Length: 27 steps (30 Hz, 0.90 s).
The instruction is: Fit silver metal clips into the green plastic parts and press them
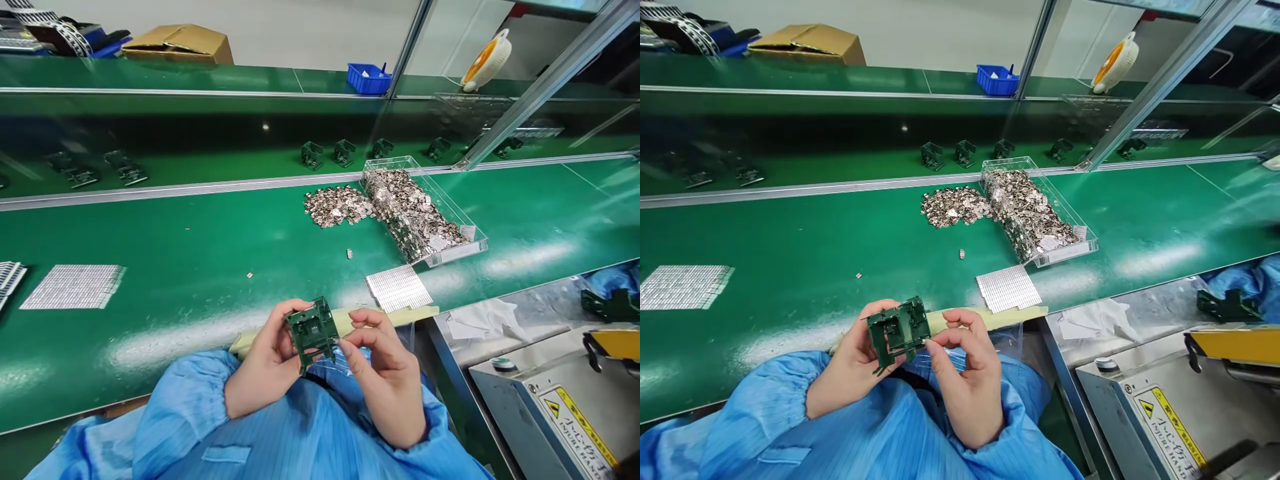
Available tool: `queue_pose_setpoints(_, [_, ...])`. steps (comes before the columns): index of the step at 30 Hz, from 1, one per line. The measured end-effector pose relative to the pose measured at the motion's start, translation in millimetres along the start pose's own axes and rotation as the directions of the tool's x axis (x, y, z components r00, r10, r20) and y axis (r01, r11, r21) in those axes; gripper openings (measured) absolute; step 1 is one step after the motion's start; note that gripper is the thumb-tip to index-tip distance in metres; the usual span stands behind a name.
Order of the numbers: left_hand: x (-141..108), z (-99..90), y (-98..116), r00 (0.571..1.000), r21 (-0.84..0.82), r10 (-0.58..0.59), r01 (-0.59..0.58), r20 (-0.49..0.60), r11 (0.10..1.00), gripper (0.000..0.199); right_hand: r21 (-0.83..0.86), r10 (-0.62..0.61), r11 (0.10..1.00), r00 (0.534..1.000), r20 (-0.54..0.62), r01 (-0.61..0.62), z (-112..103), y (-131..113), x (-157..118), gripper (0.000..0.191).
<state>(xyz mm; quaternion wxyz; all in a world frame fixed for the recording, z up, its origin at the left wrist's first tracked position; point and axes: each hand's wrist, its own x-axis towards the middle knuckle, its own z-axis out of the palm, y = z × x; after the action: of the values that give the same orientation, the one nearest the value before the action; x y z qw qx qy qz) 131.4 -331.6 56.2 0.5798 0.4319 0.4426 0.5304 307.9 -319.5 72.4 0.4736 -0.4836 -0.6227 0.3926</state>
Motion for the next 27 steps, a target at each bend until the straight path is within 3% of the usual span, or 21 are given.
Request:
queue_pose_setpoints(8, [-2.9, -2.1, -7.4, 0.994, -0.078, -0.015, 0.024, 0.105, 0.997, 0.051, -0.049, 0.014, 0.999, 1.000, 0.027, -0.013, 13.8, 1.0, 0.6, 0.008])
queue_pose_setpoints(14, [-1.1, 0.2, -4.2, 0.994, -0.099, -0.012, 0.023, 0.110, 0.995, 0.052, -0.039, 0.054, 0.998, 0.998, 0.034, -0.053, 19.6, 3.3, -0.1, 0.010])
queue_pose_setpoints(20, [-0.5, 0.0, -4.5, 0.998, -0.056, -0.014, 0.018, 0.064, 0.998, 0.049, -0.033, 0.051, 0.998, 0.998, 0.028, -0.050, 18.6, 2.9, 0.4, 0.010])
queue_pose_setpoints(27, [2.8, -1.5, -6.4, 0.997, 0.018, 0.074, -0.074, -0.029, 0.997, 0.043, 0.107, 0.011, 0.994, 0.994, -0.112, 0.001, 7.4, 12.9, -7.6, 0.008])
